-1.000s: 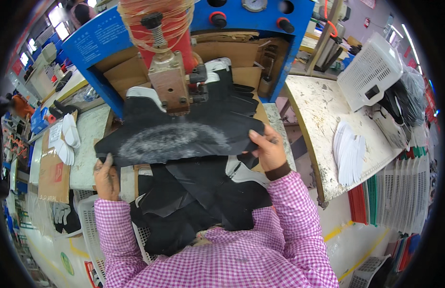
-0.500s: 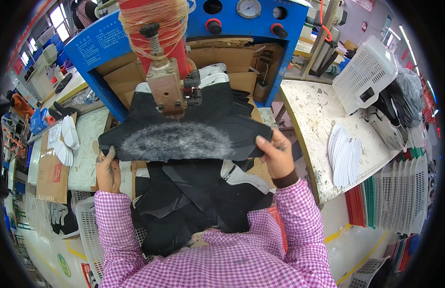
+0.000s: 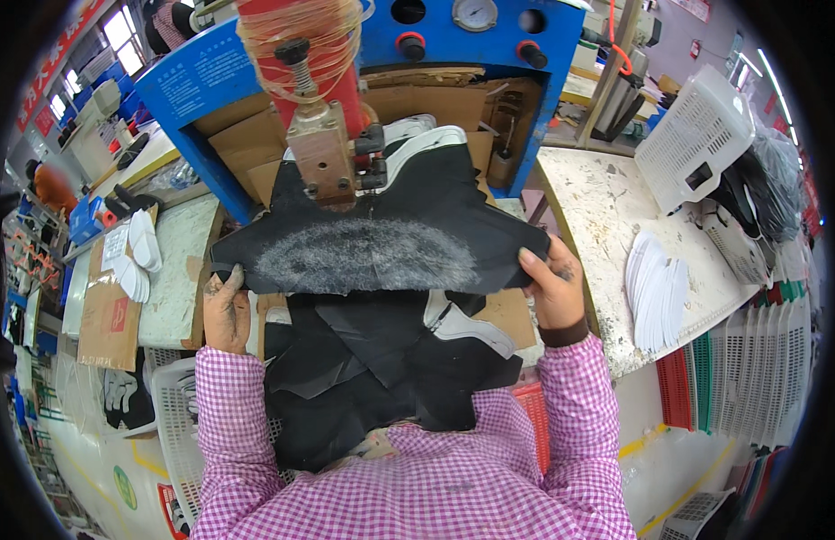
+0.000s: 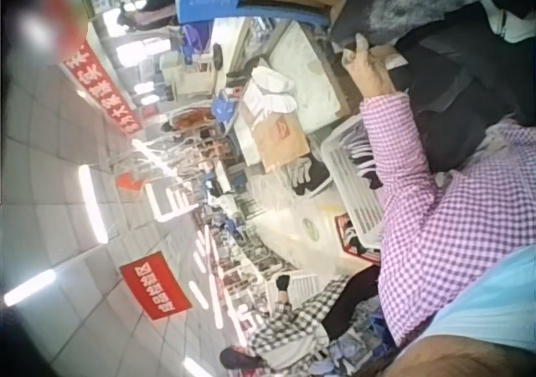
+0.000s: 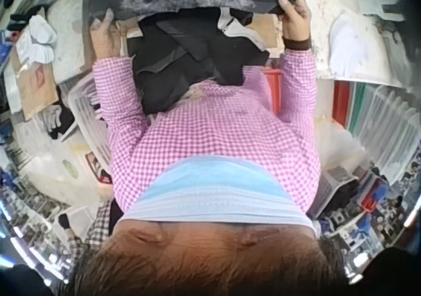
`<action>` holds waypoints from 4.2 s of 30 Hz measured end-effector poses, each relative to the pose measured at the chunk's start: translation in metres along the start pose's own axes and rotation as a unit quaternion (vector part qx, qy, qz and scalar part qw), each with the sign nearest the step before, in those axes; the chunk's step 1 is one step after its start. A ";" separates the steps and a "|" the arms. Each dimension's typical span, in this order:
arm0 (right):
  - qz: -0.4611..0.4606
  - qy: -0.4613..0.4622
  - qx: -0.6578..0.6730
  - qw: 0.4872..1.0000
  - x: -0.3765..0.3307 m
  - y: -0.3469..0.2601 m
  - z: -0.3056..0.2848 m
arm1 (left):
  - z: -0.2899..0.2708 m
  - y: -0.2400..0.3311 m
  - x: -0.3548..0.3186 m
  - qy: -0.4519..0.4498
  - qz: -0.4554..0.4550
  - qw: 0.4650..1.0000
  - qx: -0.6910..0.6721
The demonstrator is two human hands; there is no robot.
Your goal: The person picks white insole-like pieces and places them onto black shoe uppers, then retrieves more uppers from a red basket and aligns them under a press. They repeatedly handle and stack the black uppers, inserting white inserts into each one.
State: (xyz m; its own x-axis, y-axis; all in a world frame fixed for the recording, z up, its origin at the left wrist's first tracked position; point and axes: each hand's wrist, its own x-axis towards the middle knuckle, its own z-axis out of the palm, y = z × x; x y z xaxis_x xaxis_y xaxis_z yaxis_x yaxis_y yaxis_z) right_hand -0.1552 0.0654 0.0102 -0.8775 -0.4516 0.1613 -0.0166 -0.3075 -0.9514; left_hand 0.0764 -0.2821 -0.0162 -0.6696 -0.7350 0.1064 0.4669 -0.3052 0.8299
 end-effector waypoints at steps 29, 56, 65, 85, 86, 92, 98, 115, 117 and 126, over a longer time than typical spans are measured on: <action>-0.001 -0.046 -0.211 0.976 0.059 0.067 -0.012 | -0.027 -0.054 0.026 0.014 -0.054 0.998 0.000; 0.131 -0.327 -0.437 0.827 -0.024 -0.083 -0.054 | -0.054 -0.077 0.043 0.091 -0.189 0.975 0.073; -0.024 -0.236 -0.186 0.953 -0.026 -0.079 -0.069 | -0.028 -0.014 -0.022 0.070 0.065 0.971 0.220; 0.145 -0.290 0.138 0.936 -0.036 0.056 -0.010 | 0.058 -0.010 -0.076 0.106 -0.178 0.946 -0.251; 0.163 -0.287 0.090 0.940 -0.048 0.063 -0.006 | 0.059 -0.015 -0.071 0.115 -0.155 0.949 -0.248; 0.203 -0.120 0.094 0.967 -0.051 0.046 -0.003 | 0.062 -0.022 -0.061 0.100 -0.092 0.978 -0.156; 0.146 -0.100 0.216 0.960 -0.017 0.029 0.012 | 0.046 -0.012 -0.041 0.059 -0.086 0.955 -0.279; 0.016 -0.095 -0.079 0.992 0.062 0.026 0.060 | -0.025 0.020 -0.022 0.135 0.037 0.988 -0.064; 0.022 -0.130 -0.071 0.989 0.076 0.025 0.076 | -0.032 0.028 -0.016 0.146 0.053 0.987 -0.039; 0.066 -0.154 -0.049 0.985 0.059 0.030 0.075 | -0.044 0.050 -0.048 0.158 0.065 0.985 0.012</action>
State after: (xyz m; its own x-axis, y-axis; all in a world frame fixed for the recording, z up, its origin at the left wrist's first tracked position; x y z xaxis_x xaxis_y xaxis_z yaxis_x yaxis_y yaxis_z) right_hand -0.1710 -0.0337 0.0106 -0.6885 -0.7194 0.0924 0.0275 -0.1531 -0.9878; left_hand 0.1571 -0.2889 -0.0043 -0.3900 -0.9199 0.0406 0.5210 -0.1841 0.8335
